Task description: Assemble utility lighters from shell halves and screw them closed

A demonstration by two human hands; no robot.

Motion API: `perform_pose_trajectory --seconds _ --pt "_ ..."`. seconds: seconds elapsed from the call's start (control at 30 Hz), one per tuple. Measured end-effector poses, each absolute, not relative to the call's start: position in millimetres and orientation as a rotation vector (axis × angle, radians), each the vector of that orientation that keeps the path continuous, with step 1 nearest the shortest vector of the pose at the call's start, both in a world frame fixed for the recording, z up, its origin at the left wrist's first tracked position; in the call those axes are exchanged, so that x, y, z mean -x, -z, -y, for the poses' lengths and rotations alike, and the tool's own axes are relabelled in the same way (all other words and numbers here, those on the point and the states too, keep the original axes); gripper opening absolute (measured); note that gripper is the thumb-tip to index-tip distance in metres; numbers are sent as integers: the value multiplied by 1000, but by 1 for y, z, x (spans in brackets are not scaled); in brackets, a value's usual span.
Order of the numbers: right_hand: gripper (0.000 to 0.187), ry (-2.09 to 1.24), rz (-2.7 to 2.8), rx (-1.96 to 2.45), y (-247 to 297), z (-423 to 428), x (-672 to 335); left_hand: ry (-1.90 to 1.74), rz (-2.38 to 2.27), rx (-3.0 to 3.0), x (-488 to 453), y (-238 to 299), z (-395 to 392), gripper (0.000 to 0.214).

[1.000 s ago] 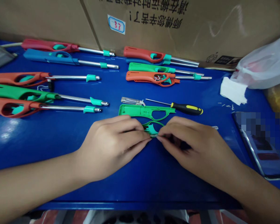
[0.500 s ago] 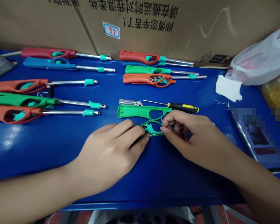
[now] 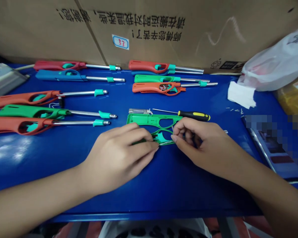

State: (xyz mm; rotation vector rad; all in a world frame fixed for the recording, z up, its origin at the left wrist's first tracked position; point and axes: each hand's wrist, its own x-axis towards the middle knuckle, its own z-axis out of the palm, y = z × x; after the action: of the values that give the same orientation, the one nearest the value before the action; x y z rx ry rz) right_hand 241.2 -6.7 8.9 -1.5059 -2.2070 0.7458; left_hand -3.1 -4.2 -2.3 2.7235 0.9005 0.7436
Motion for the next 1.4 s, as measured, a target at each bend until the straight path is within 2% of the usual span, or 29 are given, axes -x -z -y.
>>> perform_pose_trajectory --seconds 0.23,0.43,0.63,0.97,1.2,1.4 --pt "7 -714 2153 1572 -8 7 -240 -772 -1058 -2612 12 -5 -14 11" --pt "6 -641 2129 1695 -6 6 -240 -555 -907 -2992 13 -8 -7 25" --pt "6 -680 2069 1804 -8 4 -240 -375 -1008 -3132 8 -7 3 30" --pt "7 -619 2224 1727 -5 6 -236 -446 -911 -3237 4 -1 4 27" --pt "9 -601 2241 1718 -4 4 -236 -400 -912 -3152 3 -1 6 34" --pt "18 -580 2260 1771 -5 4 -235 -404 -882 -3146 3 4 4 31"
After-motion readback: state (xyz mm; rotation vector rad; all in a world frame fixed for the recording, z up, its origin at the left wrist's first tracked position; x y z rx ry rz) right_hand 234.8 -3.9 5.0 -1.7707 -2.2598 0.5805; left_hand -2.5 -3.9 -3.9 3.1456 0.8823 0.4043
